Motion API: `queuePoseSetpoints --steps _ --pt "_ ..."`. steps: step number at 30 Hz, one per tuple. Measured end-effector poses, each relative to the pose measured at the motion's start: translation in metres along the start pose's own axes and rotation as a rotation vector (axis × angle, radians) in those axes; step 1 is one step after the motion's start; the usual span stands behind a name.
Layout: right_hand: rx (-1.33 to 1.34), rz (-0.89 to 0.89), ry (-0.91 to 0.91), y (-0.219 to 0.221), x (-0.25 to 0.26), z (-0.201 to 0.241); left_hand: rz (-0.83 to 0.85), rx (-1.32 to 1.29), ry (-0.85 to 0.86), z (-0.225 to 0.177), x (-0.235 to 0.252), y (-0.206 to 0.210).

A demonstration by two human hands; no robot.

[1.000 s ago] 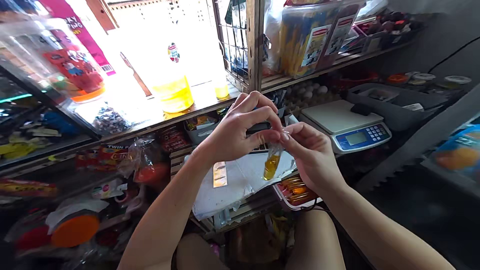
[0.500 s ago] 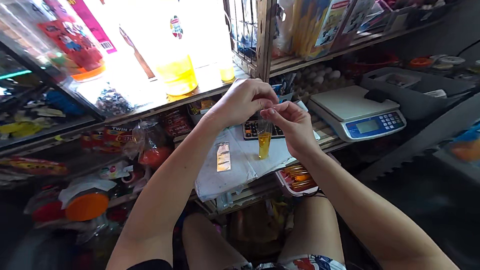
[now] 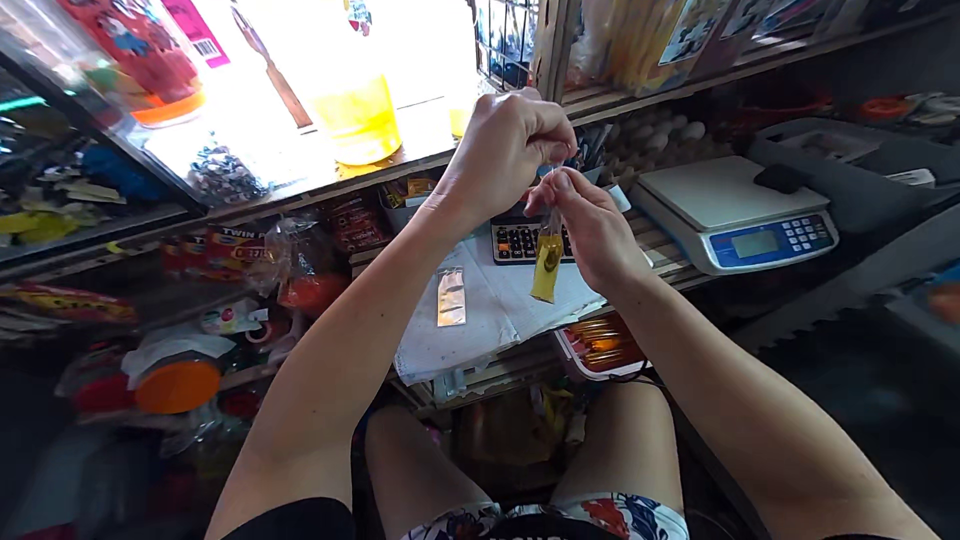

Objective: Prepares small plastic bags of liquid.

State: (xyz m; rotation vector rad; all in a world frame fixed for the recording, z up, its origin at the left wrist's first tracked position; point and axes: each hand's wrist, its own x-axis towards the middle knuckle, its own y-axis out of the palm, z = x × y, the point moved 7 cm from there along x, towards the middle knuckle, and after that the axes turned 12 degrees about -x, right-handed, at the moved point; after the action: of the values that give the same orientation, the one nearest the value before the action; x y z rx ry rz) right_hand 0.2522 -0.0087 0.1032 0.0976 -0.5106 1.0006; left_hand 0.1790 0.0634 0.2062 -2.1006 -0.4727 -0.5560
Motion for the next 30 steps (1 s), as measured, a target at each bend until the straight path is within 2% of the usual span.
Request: queuePoseSetpoints --steps 16,21,24,30 --pt "-0.067 0.031 -0.04 0.007 -0.015 0.001 -0.078 0.05 -0.047 -0.006 0.004 -0.024" --pt "-0.071 0.156 -0.171 -0.002 -0.008 0.022 0.059 0.005 0.007 -0.023 0.0 -0.025" --pt "0.045 0.062 -0.116 -0.011 0.002 0.034 0.084 0.002 0.039 -0.03 -0.002 -0.018" --pt "0.011 0.039 -0.069 -0.004 -0.006 0.032 -0.019 -0.034 -0.02 -0.026 -0.007 -0.024"
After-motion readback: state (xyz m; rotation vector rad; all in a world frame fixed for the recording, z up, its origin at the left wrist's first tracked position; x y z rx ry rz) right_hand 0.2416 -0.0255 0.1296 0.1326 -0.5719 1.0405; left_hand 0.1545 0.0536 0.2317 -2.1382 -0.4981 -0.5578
